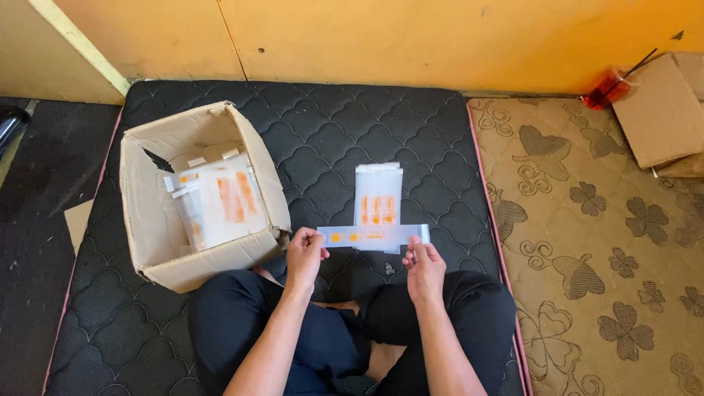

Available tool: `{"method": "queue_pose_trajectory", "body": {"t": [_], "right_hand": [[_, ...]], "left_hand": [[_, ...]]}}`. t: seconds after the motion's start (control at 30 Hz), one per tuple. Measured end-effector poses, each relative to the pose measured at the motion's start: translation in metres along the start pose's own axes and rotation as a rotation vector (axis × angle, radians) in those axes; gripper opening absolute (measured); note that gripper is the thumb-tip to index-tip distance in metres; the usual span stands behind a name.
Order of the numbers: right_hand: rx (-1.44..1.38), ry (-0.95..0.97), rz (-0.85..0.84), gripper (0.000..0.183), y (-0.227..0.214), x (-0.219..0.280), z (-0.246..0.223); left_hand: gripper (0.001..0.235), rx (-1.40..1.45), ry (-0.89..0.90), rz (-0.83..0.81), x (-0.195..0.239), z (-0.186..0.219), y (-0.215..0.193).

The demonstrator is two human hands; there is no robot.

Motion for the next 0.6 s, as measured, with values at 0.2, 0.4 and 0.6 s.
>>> {"method": "queue_pose_trajectory", "body": {"t": [0.2,0.4,0.6], "right_hand": [[-0.028,-0.003,0.012,0.014,-0.006,-0.009,0.007],[-0.014,-0.013,0.012,0.012,-0.007,-0.010,0.009],[-0.011,-0.009,0.015,0.010,-0.005,-0.007,0.006]], "left_hand": [[0.011,0.024,0.014,-0.007,0.003,0.010,0.002],[0.010,0.035,0.053,0.013,0.005,0.013,0.003],[0.012,0.090,0.065,0.014,0.008,0.015,0.004]]}}
Point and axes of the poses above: each hand's wrist, its own x-axis away from the middle knuckle, its own y-axis out of the palm, z = x × y, the point moved 1 cm from there along -x, towards the middle knuckle, and after that the axes turned 3 degrees about y, right-handed, at the moved point
